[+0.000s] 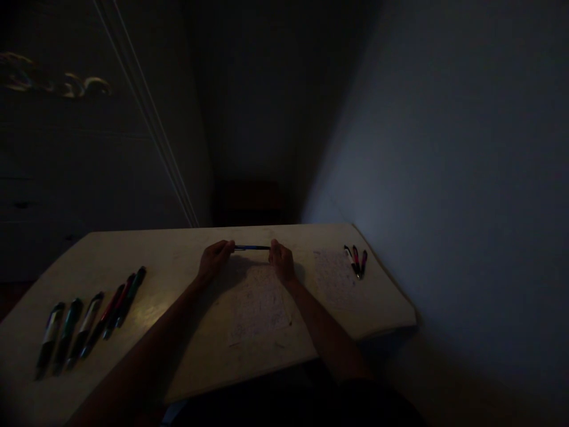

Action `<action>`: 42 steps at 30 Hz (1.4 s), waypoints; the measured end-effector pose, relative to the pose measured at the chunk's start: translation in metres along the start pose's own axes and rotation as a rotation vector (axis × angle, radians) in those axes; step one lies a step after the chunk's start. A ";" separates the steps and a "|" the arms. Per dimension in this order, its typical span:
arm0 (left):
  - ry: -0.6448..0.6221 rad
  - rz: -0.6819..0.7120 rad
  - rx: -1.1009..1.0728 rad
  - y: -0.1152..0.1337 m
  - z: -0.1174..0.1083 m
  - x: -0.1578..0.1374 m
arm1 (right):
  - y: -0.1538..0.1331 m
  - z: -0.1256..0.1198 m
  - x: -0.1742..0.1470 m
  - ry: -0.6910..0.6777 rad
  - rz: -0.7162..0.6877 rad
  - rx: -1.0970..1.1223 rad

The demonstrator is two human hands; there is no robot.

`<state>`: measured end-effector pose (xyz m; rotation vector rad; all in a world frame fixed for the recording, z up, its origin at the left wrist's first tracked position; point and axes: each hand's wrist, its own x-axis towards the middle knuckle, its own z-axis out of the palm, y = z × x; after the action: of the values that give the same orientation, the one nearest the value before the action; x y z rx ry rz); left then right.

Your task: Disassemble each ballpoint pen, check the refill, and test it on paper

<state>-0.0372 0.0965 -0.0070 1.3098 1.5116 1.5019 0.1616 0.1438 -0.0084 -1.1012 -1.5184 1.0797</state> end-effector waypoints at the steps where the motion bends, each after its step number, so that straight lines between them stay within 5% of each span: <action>1: -0.001 0.000 0.004 0.001 0.000 0.000 | 0.000 0.000 -0.001 -0.002 -0.006 -0.005; 16: 0.038 -0.136 0.109 0.001 0.001 0.000 | 0.017 0.000 0.004 -0.070 -0.085 -0.045; 28: -0.058 0.228 0.180 -0.010 -0.002 0.003 | 0.016 -0.003 0.011 0.024 -0.014 0.017; 38: -0.103 0.127 0.221 -0.012 -0.006 0.002 | 0.015 -0.001 0.010 0.004 0.004 0.024; 42: -0.096 0.196 0.170 -0.010 -0.006 0.002 | 0.016 -0.001 0.011 0.020 0.005 0.036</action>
<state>-0.0452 0.0978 -0.0150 1.6468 1.5120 1.4306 0.1634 0.1581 -0.0215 -1.0891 -1.4756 1.0922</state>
